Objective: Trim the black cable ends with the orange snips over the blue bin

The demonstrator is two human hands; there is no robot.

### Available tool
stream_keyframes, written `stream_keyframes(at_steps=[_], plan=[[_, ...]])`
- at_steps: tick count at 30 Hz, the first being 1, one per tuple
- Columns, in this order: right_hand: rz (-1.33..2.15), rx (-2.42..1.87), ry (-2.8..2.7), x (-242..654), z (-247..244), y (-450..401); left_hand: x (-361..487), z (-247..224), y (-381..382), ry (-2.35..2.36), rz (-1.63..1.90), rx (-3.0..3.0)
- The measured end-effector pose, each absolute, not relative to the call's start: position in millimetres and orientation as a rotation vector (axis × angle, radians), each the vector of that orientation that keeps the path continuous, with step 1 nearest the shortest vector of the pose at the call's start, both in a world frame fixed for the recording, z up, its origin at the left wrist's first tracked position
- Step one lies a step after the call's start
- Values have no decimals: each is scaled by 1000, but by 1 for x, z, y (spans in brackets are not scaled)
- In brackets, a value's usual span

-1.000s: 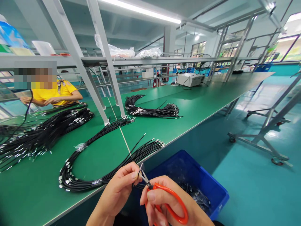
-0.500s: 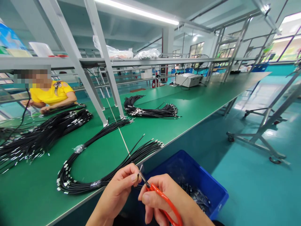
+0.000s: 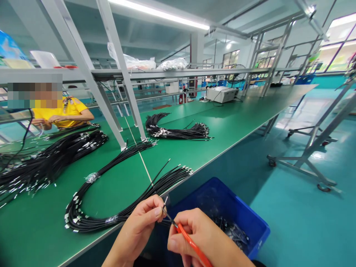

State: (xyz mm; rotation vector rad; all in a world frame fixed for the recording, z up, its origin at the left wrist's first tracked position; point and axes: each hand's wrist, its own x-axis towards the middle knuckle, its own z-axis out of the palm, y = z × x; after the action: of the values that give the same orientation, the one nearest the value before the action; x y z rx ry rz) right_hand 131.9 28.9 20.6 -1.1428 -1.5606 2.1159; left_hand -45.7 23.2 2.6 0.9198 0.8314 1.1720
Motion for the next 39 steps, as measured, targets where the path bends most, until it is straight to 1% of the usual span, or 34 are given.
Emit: stream_keyframes(at_steps=[2,4,8,11,17,20,26,34,39], plan=[[2066,-1137,-1602,134,20,27,-46,2,23,853,1176,923],[1956,-1067,-1529,133,17,26,-47,2,23,879,1179,931],[1490,-1008,-1207,123,11,25,-44,-1,23,922,1183,940],[1336,-1007,-1045,110,4,27,-40,-3,21,927,1183,931],[1395,-993,-795,86,10,20,-33,-4,17,967,1214,1005],[1397,-954,-776,81,14,14,-30,-3,15,1015,1249,986],[1475,-888,-672,82,12,11,-28,2,14,946,1261,969],[1370,-944,-718,78,7,10,-28,-1,15,902,1261,852],[1227,-1026,-779,86,-2,16,-28,-2,16,1093,1280,973]])
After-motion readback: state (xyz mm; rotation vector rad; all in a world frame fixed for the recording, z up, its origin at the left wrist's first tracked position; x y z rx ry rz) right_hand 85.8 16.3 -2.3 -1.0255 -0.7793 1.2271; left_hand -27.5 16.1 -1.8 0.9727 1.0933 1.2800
